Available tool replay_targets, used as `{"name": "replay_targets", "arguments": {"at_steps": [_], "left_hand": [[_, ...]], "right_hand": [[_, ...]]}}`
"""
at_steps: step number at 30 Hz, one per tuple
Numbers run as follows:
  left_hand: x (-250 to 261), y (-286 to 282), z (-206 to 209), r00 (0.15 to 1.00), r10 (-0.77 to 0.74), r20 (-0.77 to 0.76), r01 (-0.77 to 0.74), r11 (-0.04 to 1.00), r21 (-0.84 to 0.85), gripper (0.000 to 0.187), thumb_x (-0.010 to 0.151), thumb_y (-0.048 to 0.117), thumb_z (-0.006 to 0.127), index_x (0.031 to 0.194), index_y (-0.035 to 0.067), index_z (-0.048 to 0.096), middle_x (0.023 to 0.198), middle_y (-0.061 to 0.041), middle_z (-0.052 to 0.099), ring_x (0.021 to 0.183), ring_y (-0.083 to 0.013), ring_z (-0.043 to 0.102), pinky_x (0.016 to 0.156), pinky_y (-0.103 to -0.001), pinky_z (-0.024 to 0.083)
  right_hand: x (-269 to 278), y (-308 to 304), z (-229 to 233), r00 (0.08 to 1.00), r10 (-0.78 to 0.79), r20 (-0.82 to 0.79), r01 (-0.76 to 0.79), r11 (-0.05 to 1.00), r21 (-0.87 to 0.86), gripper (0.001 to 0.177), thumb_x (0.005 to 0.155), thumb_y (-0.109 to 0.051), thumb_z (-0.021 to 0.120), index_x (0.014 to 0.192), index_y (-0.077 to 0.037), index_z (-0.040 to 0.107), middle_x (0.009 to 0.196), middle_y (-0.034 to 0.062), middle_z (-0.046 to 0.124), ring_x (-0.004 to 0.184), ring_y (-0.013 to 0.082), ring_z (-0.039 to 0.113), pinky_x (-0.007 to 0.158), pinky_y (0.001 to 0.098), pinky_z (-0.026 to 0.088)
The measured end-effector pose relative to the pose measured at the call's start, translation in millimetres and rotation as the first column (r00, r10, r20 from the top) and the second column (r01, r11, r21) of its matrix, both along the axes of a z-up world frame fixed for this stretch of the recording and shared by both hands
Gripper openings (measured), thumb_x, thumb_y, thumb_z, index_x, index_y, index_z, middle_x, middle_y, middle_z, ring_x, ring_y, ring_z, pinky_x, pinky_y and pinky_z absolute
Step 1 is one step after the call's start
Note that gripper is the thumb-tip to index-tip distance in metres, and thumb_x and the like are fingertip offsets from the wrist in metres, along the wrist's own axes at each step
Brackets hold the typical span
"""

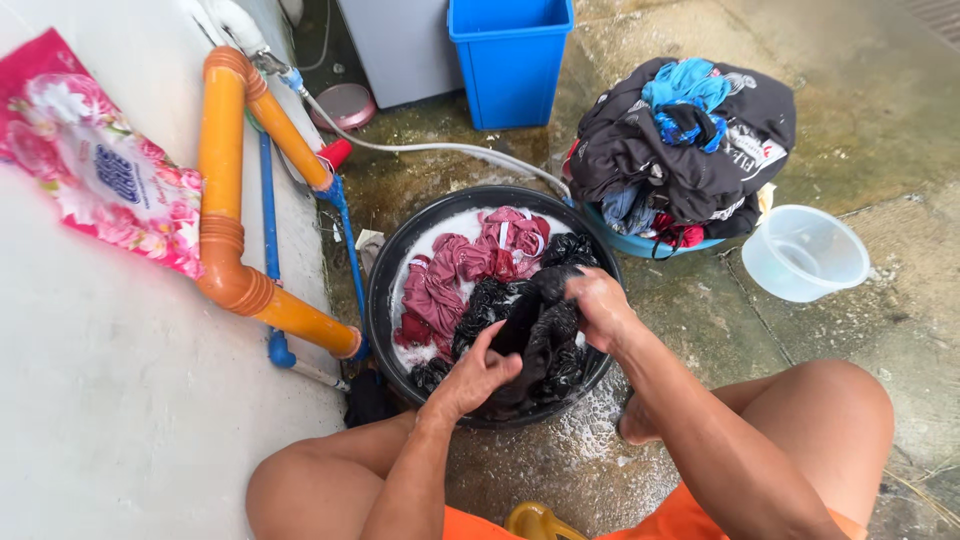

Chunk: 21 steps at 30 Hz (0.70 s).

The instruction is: The person washes clothes by dispensing detergent powder from a packet and scrubbing the garments in a basin of water by hand.

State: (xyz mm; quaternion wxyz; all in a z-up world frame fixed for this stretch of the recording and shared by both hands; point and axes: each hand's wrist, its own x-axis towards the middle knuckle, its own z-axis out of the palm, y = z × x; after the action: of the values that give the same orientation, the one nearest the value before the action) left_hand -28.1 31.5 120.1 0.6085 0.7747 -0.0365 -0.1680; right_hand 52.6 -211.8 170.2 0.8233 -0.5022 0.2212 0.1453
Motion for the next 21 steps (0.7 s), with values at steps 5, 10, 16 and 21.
{"name": "replay_targets", "arguments": {"at_steps": [5, 10, 16, 21], "left_hand": [[-15.8, -12.6, -7.5, 0.968, -0.183, -0.169, 0.146, 0.966, -0.213, 0.101, 0.074, 0.050, 0.082, 0.150, 0.014, 0.025, 0.110, -0.008, 0.072, 0.101, -0.0166, 0.067, 0.092, -0.036, 0.053], [-12.4, -7.1, 26.8, 0.999, -0.006, 0.052, -0.015, 0.917, 0.400, 0.096, 0.086, 0.061, 0.081, 0.144, -0.004, 0.040, 0.119, -0.020, 0.073, 0.114, -0.0325, 0.070, 0.102, -0.043, 0.050], [-20.3, -15.8, 94.5, 0.961, 0.041, 0.272, -0.193, 0.805, 0.561, 0.084, 0.071, 0.038, 0.089, 0.133, -0.001, 0.047, 0.114, -0.020, 0.072, 0.106, -0.0403, 0.069, 0.092, -0.049, 0.052], [-17.1, -15.2, 111.0, 0.957, 0.095, 0.274, -0.247, 0.758, 0.603, 0.075, 0.074, 0.034, 0.088, 0.132, 0.004, 0.051, 0.111, -0.018, 0.073, 0.104, -0.0389, 0.070, 0.089, -0.049, 0.053]], "right_hand": [[-7.0, -7.8, 32.2, 0.920, 0.055, 0.388, -0.170, 0.948, 0.269, 0.024, 0.071, 0.008, 0.057, 0.095, 0.000, 0.057, 0.079, 0.0071, 0.059, 0.069, 0.0237, 0.060, 0.065, 0.0409, 0.055], [-13.8, -41.6, 62.5, 0.939, -0.042, 0.342, -0.045, 0.969, 0.243, 0.035, 0.061, 0.003, 0.052, 0.093, 0.002, 0.065, 0.082, 0.0105, 0.068, 0.068, 0.0238, 0.065, 0.069, 0.0371, 0.058], [-5.5, -88.5, 35.0, 0.885, -0.025, 0.466, 0.003, 0.999, 0.047, 0.028, 0.068, 0.007, 0.054, 0.093, 0.003, 0.065, 0.084, 0.0083, 0.067, 0.069, 0.0188, 0.062, 0.067, 0.0313, 0.051], [-8.2, -102.6, 15.7, 0.880, -0.031, 0.474, 0.093, 0.990, -0.108, 0.030, 0.068, 0.012, 0.059, 0.092, -0.005, 0.066, 0.085, 0.0011, 0.068, 0.073, 0.0115, 0.063, 0.070, 0.0257, 0.051]]}}
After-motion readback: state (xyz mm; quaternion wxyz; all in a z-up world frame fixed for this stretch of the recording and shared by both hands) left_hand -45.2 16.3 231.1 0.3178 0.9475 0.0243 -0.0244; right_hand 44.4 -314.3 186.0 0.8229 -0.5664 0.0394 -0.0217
